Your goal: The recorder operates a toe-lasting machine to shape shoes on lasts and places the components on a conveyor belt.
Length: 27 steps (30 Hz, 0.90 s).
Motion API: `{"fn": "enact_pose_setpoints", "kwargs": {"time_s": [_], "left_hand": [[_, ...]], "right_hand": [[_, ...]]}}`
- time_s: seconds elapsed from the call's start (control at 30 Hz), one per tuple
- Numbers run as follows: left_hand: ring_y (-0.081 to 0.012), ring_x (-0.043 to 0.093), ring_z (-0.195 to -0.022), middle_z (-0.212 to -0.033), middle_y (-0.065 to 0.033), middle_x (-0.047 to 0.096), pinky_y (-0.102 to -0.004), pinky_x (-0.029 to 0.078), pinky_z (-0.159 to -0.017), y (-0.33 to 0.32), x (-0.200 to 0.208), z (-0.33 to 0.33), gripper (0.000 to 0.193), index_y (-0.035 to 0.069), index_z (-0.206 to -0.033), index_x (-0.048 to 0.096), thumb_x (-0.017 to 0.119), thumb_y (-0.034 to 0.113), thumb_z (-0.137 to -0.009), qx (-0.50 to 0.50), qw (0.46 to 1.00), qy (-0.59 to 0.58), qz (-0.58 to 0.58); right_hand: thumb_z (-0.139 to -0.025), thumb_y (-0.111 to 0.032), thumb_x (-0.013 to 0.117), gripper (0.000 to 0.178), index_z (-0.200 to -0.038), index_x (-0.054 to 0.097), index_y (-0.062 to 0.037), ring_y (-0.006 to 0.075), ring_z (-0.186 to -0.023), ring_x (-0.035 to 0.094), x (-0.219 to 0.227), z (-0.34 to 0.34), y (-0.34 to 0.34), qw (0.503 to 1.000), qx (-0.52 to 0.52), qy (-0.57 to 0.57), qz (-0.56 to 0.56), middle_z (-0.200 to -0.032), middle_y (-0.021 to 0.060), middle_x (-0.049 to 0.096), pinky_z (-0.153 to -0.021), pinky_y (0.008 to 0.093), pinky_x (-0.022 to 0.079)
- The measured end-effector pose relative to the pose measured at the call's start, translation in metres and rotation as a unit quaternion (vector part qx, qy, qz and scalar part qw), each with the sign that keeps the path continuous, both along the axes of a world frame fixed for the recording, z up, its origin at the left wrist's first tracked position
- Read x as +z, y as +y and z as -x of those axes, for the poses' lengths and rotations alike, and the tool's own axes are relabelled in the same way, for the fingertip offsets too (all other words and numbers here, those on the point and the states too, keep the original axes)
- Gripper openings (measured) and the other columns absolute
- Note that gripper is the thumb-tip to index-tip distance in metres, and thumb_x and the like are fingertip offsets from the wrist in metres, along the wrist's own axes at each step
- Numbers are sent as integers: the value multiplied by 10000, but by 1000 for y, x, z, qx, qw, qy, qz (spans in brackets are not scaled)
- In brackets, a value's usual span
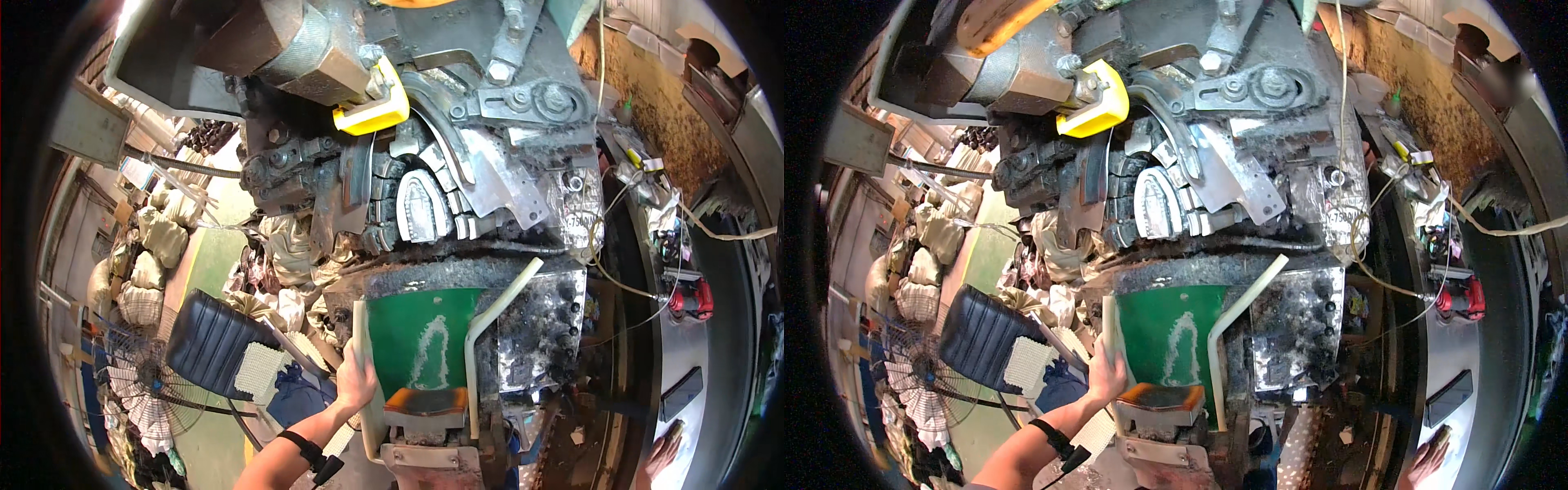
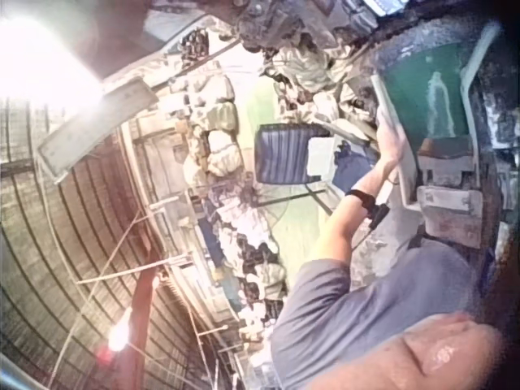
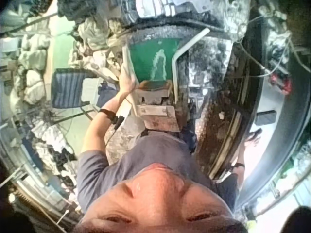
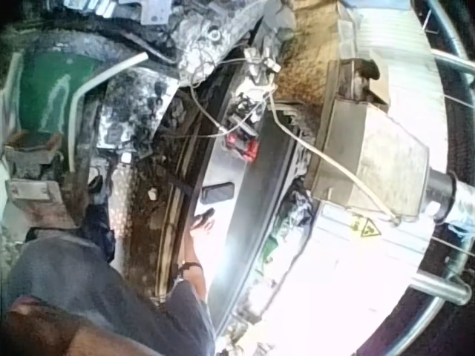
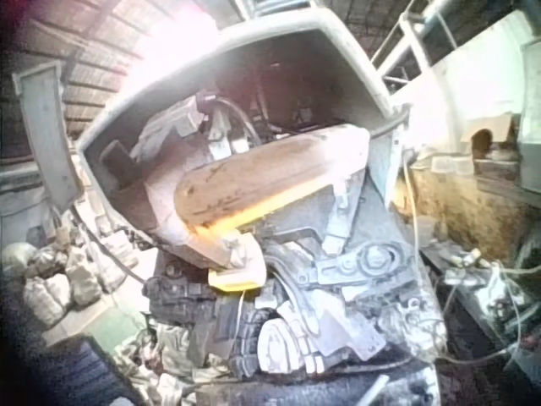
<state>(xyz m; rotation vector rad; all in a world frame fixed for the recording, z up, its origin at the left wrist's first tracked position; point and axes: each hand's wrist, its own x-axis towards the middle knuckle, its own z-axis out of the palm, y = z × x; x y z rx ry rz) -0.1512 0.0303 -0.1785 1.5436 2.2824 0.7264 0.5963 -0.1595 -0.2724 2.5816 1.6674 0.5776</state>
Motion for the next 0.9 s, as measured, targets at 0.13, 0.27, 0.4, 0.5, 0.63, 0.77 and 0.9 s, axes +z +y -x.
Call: {"fn": "enact_pose_setpoints", "kwargs": {"time_s": [0.13, 0.27, 0.4, 0.5, 0.63, 0.77, 0.9], "left_hand": [[-429, 639, -888, -963, -228, 661, -474, 529, -828, 26, 56, -15, 646, 14, -1369, 416, 740, 71, -813, -62, 954, 133, -262], [-345, 647, -849, -914, -152, 666, -399, 533, -783, 90, 143, -26, 319, 2, -1053, 649, 790, 32, -768, -161, 909, 158, -350], [-284, 660, -708, -832, -125, 662, -358, 536, -651, 154, 190, -45, 106, 28, -900, 694, 749, 54, -813, -177, 899, 169, -364], [-258, 667, -691, -828, -106, 670, -337, 531, -635, 171, 202, -53, 73, 35, -899, 699, 724, 65, -837, -172, 890, 208, -368], [-269, 666, -690, -813, -94, 671, -341, 522, -635, 174, 206, -53, 52, 36, -871, 706, 721, 55, -825, -154, 887, 234, -367], [-284, 655, -637, -786, -78, 652, -366, 520, -578, 176, 208, -49, 25, 67, -847, 699, 712, 75, -827, -161, 878, 251, -374], [-271, 641, -613, -772, -70, 630, -369, 503, -563, 172, 213, -44, 38, 71, -832, 695, 727, 74, -812, -159, 860, 298, -383]], "right_hand": [[-1055, -274, 358, 497, -1490, 396, -37, 414, -1385, 386, -20, -12, -10, 999, 17, 13, -36, -1521, 195, 412, -1152, 479, 295], [-1057, -279, 343, 499, -1490, 396, -37, 413, -1383, 389, -13, -4, -7, 999, -21, 29, -13, -1519, 190, 418, -1154, 471, 299], [-1050, -273, 364, 502, -1491, 395, -37, 409, -1375, 404, -6, -1, -4, 999, 21, 19, -21, -1520, 183, 422, -1143, 466, 314], [-1047, -294, 374, 525, -1502, 378, -33, 412, -1395, 370, -9, -4, -5, 1000, -2, 26, -4, -1532, 193, 398, -1145, 477, 292], [-1046, -296, 378, 518, -1491, 399, -33, 408, -1404, 362, -16, -6, -9, 1000, -10, 27, -10, -1531, 199, 398, -1144, 479, 281], [-1048, -310, 369, 519, -1480, 419, -28, 406, -1422, 333, -17, -8, -12, 999, -25, 40, 5, -1533, 217, 386, -1150, 489, 251], [-1048, -315, 369, 521, -1480, 419, -28, 404, -1427, 323, -16, -9, -12, 998, -35, 58, 18, -1534, 218, 382, -1153, 496, 242]]}}
